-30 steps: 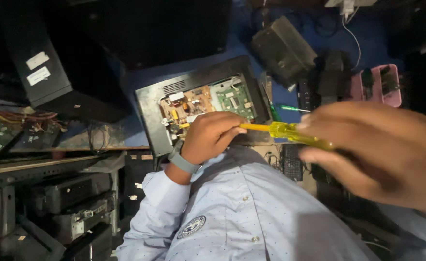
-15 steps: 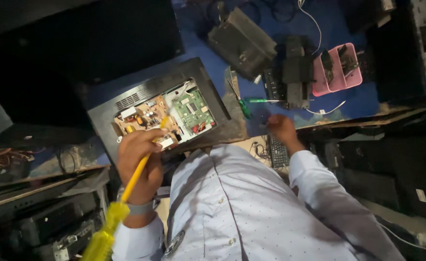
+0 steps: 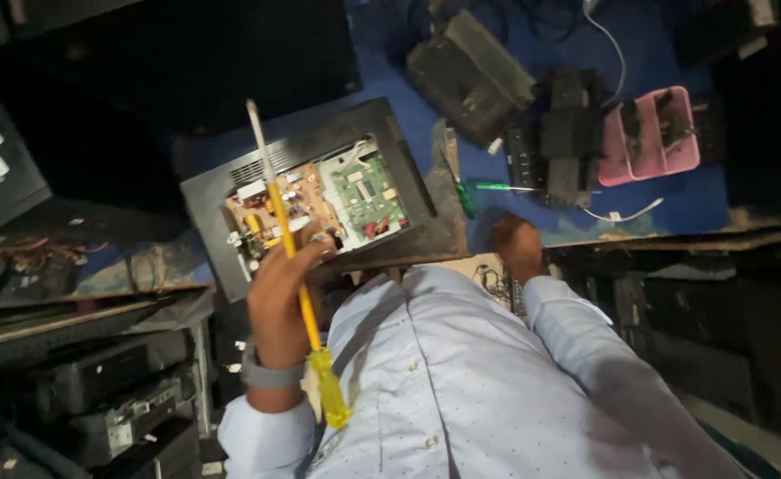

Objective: The person uses a yellow-handled screwdriver to tighten screws on the internal circuit board of a black electronic device. They then flip the device over and use a green-handled screwdriver to tighten screws on the back panel.

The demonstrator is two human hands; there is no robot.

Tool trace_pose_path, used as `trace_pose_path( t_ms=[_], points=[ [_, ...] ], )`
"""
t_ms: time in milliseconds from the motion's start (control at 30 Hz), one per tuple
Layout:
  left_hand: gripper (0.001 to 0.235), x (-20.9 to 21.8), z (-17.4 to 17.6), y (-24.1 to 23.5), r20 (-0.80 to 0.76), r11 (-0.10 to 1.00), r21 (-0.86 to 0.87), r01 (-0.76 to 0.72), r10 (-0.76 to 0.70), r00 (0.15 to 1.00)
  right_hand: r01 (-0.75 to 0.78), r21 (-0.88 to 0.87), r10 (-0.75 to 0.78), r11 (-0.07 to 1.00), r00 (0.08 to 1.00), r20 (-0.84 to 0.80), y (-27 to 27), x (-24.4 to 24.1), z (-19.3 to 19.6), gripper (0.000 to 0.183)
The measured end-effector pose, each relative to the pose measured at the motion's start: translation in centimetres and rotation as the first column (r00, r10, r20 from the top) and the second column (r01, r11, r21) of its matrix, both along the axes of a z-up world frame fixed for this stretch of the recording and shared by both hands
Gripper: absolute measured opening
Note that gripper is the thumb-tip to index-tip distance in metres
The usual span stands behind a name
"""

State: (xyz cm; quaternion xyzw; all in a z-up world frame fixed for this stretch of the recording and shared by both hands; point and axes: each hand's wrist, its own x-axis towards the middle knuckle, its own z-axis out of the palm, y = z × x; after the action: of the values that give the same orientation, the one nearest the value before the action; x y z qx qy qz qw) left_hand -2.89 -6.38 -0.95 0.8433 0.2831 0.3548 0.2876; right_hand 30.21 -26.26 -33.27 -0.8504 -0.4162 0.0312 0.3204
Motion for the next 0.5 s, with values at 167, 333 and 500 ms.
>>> trace_pose_path(
  t_ms=[167, 333, 500],
  points=[
    [0.018, 1.5, -1.3, -1.0, 0.071, 0.994, -0.102, -0.044, 0.052, 0.996, 0.246, 0.342, 0.025, 0.907, 0.778, -0.627, 2.5, -2.0, 2.8, 0.005],
    [0.023, 4.0, -2.6, -1.8, 0.162, 0.97, -0.218, 0.112, -0.077, 0.984, 0.073, 0.411, 0.352, 0.909, 0.395, -0.849, 3.6, -6.2, 12.8, 0.007],
    [0.023, 6.3, -3.6, -3.1, 0.213, 0.942, -0.217, 0.255, -0.21, 0.954, 0.098, 0.469, 0.475, 0.878, -0.051, -0.878, 5.2, -9.8, 18.7, 0.012]
  ],
)
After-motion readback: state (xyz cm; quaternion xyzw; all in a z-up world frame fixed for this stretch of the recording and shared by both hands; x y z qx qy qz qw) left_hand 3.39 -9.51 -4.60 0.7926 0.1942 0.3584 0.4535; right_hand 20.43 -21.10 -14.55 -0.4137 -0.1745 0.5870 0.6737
